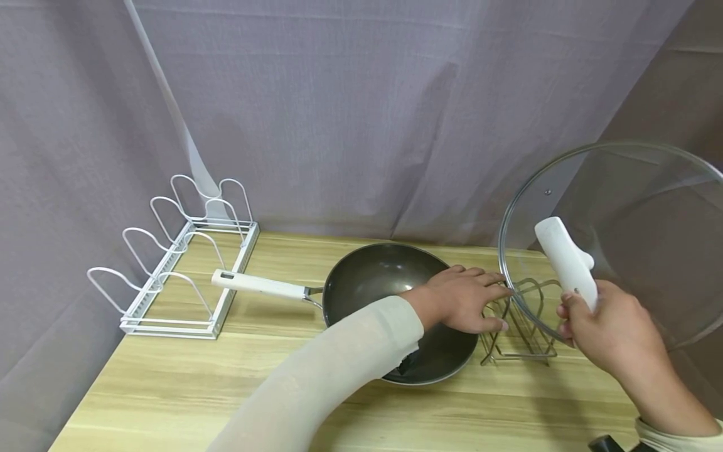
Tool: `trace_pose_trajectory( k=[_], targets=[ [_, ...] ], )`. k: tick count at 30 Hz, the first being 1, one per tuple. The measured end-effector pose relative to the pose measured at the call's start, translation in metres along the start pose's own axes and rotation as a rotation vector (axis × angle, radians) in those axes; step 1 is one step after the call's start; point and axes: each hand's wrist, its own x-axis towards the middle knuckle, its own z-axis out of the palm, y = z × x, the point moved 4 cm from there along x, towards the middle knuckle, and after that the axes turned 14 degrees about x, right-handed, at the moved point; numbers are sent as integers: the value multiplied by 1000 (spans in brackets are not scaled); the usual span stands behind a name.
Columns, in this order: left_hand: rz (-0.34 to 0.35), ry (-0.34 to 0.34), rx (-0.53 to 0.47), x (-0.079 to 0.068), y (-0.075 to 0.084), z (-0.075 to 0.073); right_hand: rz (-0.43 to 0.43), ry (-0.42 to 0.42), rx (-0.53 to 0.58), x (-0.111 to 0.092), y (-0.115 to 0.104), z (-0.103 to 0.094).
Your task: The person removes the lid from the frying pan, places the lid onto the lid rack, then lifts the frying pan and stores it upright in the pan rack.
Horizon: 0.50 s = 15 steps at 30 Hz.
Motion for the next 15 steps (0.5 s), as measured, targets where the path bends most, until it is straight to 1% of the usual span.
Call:
trace_pose_trajectory(
  k=[9, 15],
  targets=[
    [-2, 14, -5, 2, 0, 1, 17, 0, 0, -2, -1, -2],
    [-14, -3, -6, 5, 2, 0, 4, 3, 4, -2, 1, -1]
  ],
)
